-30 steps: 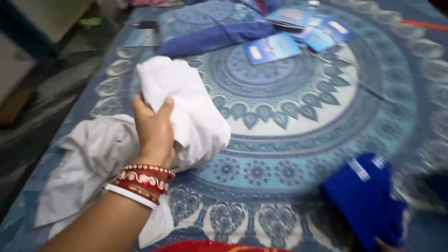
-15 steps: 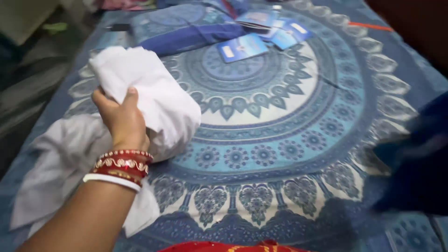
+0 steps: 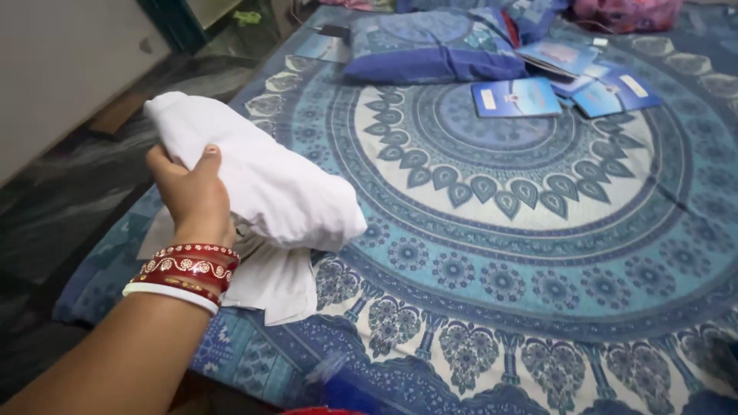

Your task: Ironing a white pleated skirt on a bed.

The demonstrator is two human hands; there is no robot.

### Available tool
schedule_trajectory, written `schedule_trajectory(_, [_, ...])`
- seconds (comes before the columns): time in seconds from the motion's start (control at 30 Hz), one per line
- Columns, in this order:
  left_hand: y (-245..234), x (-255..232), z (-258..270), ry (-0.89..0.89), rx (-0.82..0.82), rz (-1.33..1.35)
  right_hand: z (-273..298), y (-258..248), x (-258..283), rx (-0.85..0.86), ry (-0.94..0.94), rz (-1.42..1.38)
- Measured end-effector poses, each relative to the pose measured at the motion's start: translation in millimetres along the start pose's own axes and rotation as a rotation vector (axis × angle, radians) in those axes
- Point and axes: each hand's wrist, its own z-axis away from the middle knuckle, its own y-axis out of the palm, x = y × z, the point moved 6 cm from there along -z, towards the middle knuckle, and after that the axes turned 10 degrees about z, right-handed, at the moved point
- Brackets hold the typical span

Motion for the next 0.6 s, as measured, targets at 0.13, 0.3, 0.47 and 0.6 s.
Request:
schedule_trajectory(0.13, [17, -11, 11, -0.03, 0.012, -0.022, 7, -44, 55, 0.078, 0.057, -0.192])
schedule_trajectory(0.3, [25, -20, 24, -0.041, 0.03, -0.016, 56, -144, 196, -0.014, -0.306, -0.268])
schedule_trajectory(0.47, [11, -33, 34, -0.077, -0.008, 0.071, 28, -343, 292, -0.136, -0.825, -0.353])
schedule_trajectory(0.6, [-2, -32, 54, -0.127, -0.092, 0.015, -129, -335, 297, -0.227, -0.689, -0.075])
